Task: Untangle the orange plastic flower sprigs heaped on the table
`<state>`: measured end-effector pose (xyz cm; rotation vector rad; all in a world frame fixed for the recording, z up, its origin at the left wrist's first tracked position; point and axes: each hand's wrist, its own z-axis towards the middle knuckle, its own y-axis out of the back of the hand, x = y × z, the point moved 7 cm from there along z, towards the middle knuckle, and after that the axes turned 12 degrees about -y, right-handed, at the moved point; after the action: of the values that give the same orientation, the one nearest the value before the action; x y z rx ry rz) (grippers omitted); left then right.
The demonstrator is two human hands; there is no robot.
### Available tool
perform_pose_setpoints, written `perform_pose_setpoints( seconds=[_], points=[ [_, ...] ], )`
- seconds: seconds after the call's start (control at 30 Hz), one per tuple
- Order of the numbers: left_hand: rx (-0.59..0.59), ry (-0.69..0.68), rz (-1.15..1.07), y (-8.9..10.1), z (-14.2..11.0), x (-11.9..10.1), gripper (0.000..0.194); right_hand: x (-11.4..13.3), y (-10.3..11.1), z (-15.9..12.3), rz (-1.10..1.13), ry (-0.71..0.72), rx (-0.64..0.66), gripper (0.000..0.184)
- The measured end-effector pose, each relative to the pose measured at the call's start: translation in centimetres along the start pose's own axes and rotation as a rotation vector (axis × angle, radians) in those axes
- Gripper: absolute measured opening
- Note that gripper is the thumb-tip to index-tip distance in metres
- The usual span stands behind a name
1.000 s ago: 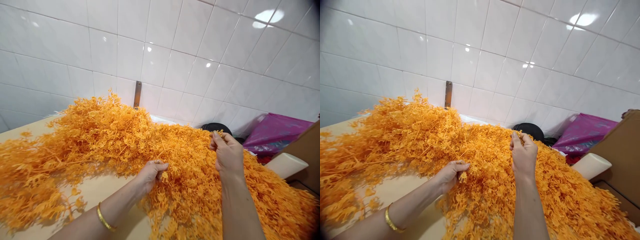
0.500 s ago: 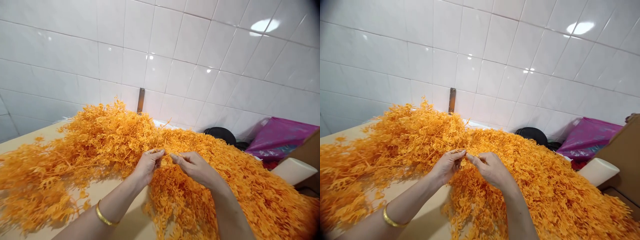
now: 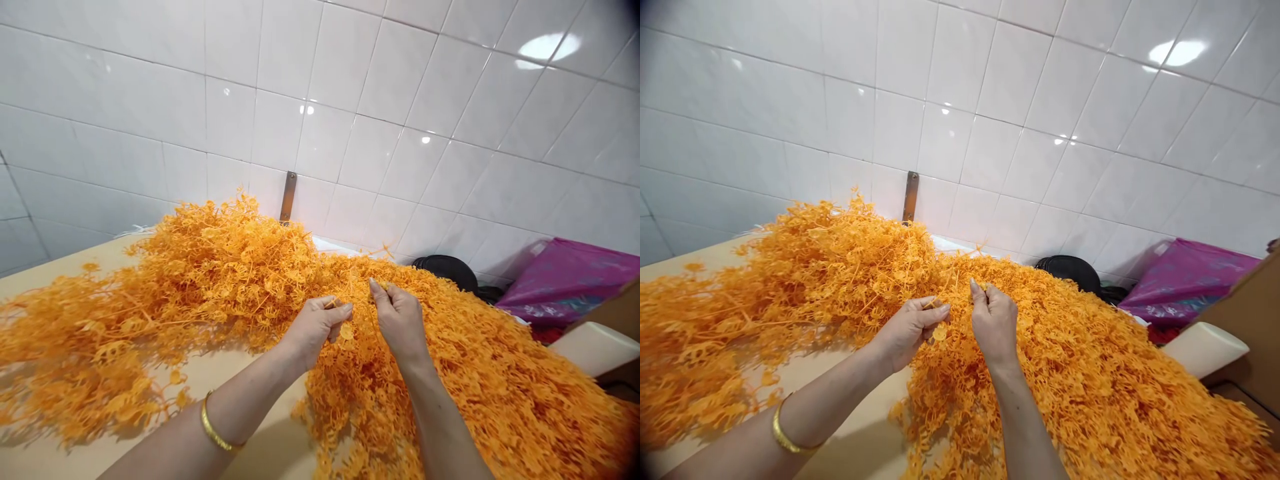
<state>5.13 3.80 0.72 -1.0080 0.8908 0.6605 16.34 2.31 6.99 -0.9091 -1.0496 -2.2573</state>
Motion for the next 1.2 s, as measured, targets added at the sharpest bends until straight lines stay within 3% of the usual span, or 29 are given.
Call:
perform_pose_setpoints(
  seconds=[0.1,0.17,0.23,0.3,0.4,0.67,0.8,0.97,1.2],
  points=[
    [0.008,0.073,-0.048,-0.2,-0.4,-0.2,0.023,-0.1,1.8,0.5,-0.168,0.051,-0.169,0.038],
    [-0.021,0.104,-0.082,0.2,-0.4,-0.2,0.024,-1.5,4.2,1.4,-0.279,-0.024,-0.293,0.035],
    [-0.089,0.089,-0.12,0.9,0.0,-0.3,0.024,-3.3,6.1,2.4,-0.385,-0.116,-0.317,0.035],
    [-0.19,0.061,-0.159,2.0,0.4,0.0,0.023,-4.4,6.5,3.1,-0.453,-0.142,-0.199,0.028],
    [-0.279,0.046,-0.201,3.0,0.8,0.7,0.023,-3.7,4.6,2.8,-0.465,-0.072,0.031,0.017],
    [-0.232,-0.081,-0.053,2.5,0.6,0.5,0.021,1.7,-1.6,-1.7,-0.261,0.052,0.464,0.029],
    [-0.22,-0.096,-0.04,2.4,0.7,0.7,0.02,1.9,-3.2,-2.7,-0.239,0.086,0.516,0.03],
    [-0.169,-0.062,0.066,2.3,0.9,1.0,0.025,1.9,-3.8,-3.4,-0.341,0.177,0.535,0.027],
    [-0.169,-0.065,0.076,2.0,0.7,1.6,0.027,4.1,-2.2,-5.3,-0.419,0.278,0.625,0.025]
  ],
)
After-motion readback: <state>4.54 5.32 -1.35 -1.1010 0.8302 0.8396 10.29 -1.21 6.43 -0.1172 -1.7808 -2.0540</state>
